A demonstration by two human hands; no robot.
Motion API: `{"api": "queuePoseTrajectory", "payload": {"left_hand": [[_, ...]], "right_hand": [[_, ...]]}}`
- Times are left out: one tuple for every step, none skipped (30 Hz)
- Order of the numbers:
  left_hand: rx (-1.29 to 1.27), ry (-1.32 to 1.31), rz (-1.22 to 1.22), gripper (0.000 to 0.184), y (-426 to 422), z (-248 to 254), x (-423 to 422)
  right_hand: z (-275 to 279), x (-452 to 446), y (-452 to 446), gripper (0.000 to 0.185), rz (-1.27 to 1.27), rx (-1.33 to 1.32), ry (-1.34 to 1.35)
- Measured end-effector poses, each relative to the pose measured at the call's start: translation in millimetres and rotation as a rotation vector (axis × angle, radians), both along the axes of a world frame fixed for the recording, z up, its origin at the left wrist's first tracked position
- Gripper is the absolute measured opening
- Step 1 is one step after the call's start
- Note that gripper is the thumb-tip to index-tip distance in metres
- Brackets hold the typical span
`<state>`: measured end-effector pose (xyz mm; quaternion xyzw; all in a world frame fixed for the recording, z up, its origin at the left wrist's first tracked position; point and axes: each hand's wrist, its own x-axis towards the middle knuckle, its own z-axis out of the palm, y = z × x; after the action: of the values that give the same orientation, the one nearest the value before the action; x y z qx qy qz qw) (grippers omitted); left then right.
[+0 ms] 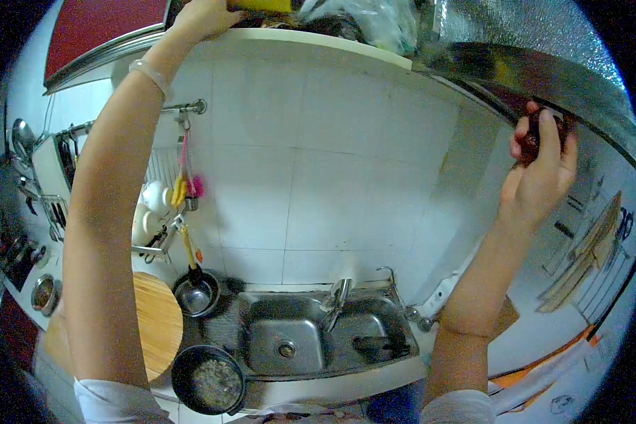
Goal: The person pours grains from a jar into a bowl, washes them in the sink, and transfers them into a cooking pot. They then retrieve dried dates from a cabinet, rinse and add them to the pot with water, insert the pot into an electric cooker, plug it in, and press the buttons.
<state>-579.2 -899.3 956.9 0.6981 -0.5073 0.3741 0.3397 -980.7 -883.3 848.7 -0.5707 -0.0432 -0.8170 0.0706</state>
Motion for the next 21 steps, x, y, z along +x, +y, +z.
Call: {"api": "queuePoseTrajectory", "payload": {"left_hand": [[-0.058, 0.014, -0.014, 0.045, 7, 0, 2], [-0.034, 0.087, 0.02, 0.047, 23, 0, -11], [-0.04, 0.091, 0.026, 0.047, 27, 2, -16], [-0.056, 0.013, 0.052, 0.048, 30, 6, -19], [-0.075, -0.068, 0.078, 0.05, 33, 12, -21], [-0.197, -0.238, 0.212, 0.05, 24, 16, -20], [-0.186, -0.206, 0.224, 0.034, 33, 17, -32], [-0.366, -0.305, 0.274, 0.027, 20, 19, -29], [-0.547, -0.403, 0.326, 0.023, 2, 19, -24], [-0.563, -0.485, 0.163, 0.028, -2, 15, -23], [-0.554, -0.477, 0.162, 0.041, -13, 19, -22], [-0.552, -0.483, 0.118, 0.046, -21, 17, -19], [-0.549, -0.491, 0.075, 0.051, -23, 19, -18], [-0.422, -0.417, 0.11, 0.06, -27, 21, -20], [-0.423, -0.42, 0.108, 0.06, -34, 21, -15], [-0.617, -0.558, 0.256, 0.059, -47, 18, -6], [-0.611, -0.537, 0.268, 0.058, -57, 22, 2], [-0.556, -0.489, 0.232, 0.057, -57, 28, 3], [-0.497, -0.434, 0.189, 0.056, -55, 32, 4], [-0.451, -0.394, 0.148, 0.055, -53, 34, 6], [-0.412, -0.36, 0.114, 0.055, -52, 34, 9]], "right_hand": [[1, 4, 3, 0.012, 0.007, -0.007, 0.008], [1, 9, 7, 0.013, -0.03, 0.015, 0.012], [0, 14, 11, 0.014, -0.07, 0.04, 0.015], [0, 21, 15, 0.014, -0.067, 0.032, 0.015], [0, 30, 20, 0.014, -0.073, 0.049, 0.02], [0, 40, 24, 0.014, -0.08, 0.067, 0.026], [0, 49, 28, 0.014, -0.078, 0.056, 0.025], [0, 59, 33, 0.015, -0.149, 0.048, 0.085], [0, 68, 36, 0.016, -0.219, 0.039, 0.145], [1, 76, 38, 0.019, -0.279, 0.066, 0.147], [1, 86, 38, 0.019, -0.282, 0.054, 0.142], [-1, 97, 37, 0.022, -0.332, 0.033, 0.155], [0, 106, 36, 0.025, -0.381, 0.012, 0.165], [2, 113, 33, 0.025, -0.4, -0.033, 0.194], [5, 120, 29, 0.026, -0.418, -0.075, 0.226], [7, 129, 28, 0.027, -0.37, -0.091, 0.297], [7, 137, 32, 0.027, -0.404, -0.06, 0.34], [9, 146, 29, 0.026, -0.413, -0.08, 0.365], [12, 153, 24, 0.026, -0.425, -0.098, 0.388], [16, 160, 21, 0.026, -0.428, -0.099, 0.378], [17, 166, 18, 0.025, -0.501, -0.129, 0.417]]}}
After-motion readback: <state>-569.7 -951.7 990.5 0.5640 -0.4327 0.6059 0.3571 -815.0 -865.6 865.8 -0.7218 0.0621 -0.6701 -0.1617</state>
